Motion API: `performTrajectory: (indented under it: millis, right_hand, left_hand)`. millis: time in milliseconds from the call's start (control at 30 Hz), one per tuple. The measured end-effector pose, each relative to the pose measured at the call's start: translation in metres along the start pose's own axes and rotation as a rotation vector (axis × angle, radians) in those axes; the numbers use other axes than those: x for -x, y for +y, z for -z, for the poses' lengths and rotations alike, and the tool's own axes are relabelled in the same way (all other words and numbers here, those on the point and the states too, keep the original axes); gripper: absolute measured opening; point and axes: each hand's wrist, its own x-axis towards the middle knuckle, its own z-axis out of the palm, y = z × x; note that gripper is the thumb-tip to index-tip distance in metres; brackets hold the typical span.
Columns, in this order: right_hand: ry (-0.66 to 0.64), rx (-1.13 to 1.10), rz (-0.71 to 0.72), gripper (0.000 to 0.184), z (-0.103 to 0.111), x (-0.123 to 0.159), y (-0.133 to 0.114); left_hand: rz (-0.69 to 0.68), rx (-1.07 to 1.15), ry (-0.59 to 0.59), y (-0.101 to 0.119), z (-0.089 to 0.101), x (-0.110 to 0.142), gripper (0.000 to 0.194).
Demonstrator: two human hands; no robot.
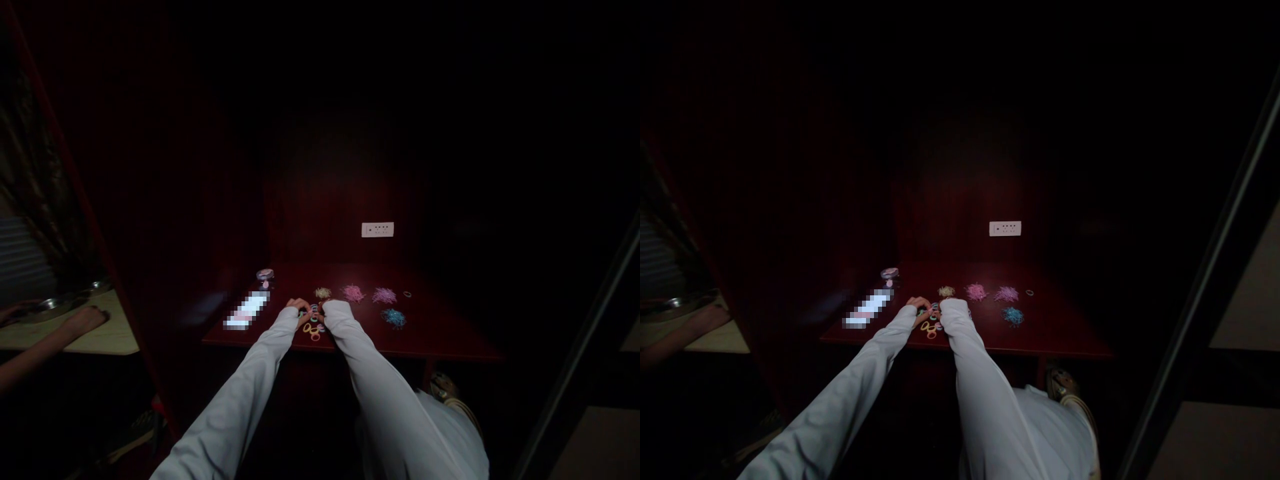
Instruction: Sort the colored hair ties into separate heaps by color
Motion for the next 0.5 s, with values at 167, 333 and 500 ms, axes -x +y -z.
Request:
performTrajectory:
  millis: [167, 333, 500]
  right_hand:
    - [-0.051, 0.07, -0.046, 0.023, 0.005, 0.002, -0.011]
    - [-0.053, 0.058, -0.07, 0.018, 0.005, 0.0, -0.011]
    - [-0.025, 0.024, -0.079, 0.021, 0.005, -0.006, 0.0]
  left_hand:
    - [0.001, -0.036, -0.01, -0.003, -0.002, -0.001, 0.002]
    - [0.014, -0.034, 0.013, -0.002, -0.001, -0.004, 0.003]
    - [-0.023, 0.038, 0.103, 0.001, 0.0, -0.004, 0.025]
